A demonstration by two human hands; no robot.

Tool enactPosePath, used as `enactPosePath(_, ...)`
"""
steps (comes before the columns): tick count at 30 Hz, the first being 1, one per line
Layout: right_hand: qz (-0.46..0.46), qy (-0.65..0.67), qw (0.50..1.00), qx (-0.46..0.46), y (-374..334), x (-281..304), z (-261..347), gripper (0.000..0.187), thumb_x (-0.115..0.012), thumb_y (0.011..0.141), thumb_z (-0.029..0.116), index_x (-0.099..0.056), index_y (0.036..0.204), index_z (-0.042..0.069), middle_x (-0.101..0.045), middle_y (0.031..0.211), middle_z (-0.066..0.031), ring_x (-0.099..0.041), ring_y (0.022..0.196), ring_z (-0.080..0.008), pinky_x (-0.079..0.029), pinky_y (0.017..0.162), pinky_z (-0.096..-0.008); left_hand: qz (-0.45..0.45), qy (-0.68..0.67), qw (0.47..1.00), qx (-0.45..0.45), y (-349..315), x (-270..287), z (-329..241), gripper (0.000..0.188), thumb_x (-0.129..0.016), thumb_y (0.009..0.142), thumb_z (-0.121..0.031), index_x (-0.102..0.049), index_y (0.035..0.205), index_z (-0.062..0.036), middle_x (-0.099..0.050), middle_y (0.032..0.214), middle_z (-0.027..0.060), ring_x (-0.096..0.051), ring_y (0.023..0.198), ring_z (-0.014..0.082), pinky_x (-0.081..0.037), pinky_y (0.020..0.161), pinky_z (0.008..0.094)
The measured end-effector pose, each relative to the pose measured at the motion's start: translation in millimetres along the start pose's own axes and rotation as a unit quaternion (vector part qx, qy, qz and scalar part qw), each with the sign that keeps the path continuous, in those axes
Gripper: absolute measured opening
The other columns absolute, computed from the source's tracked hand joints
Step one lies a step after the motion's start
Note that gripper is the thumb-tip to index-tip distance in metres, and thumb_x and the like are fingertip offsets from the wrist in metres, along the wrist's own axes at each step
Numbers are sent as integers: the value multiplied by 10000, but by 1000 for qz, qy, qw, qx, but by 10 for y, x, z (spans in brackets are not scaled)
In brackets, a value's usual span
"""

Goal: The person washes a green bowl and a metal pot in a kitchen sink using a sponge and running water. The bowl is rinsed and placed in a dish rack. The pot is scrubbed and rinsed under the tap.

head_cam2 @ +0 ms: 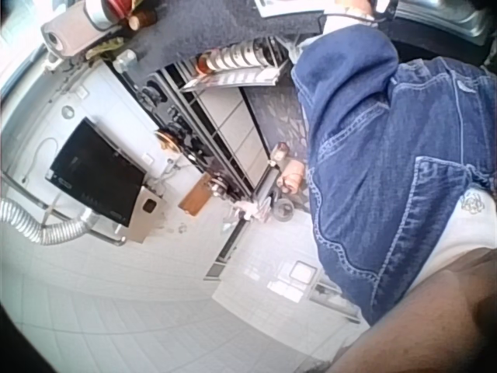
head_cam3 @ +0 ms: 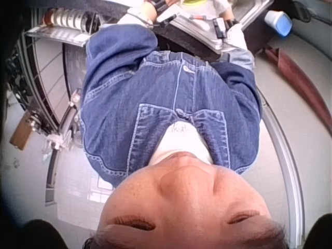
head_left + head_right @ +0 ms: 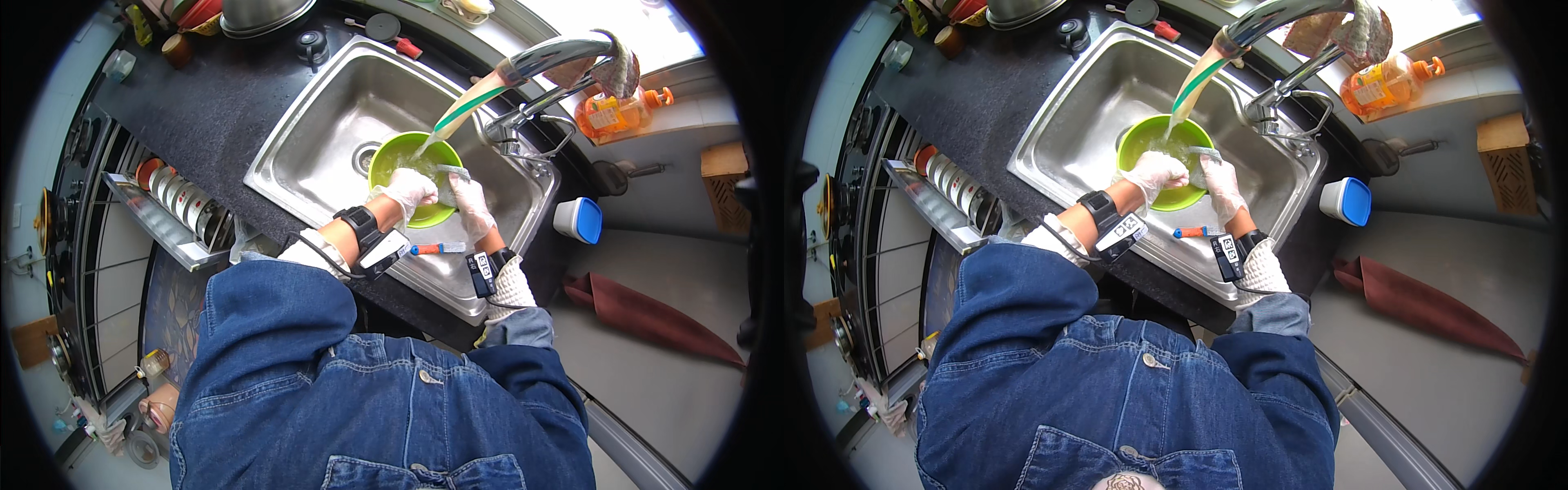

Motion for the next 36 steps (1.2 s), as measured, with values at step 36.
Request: enactPosePath(36, 39, 34, 999, 16, -136, -88, 7, 282, -584, 878, 269, -634, 976, 10, -616, 829, -36, -542, 684, -106, -463, 609, -269, -91, 438, 878, -169, -206, -83, -269, 137, -575, 748, -76, -633, 634, -28, -589, 563, 63, -592, 568, 124, -475, 544, 230)
Point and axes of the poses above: each hand's wrist, its own y-axis towards the middle knuckle, its own x-axis out of the back of the hand, z = x × y, the point moved 1 cm from there along y, towards the middle knuckle
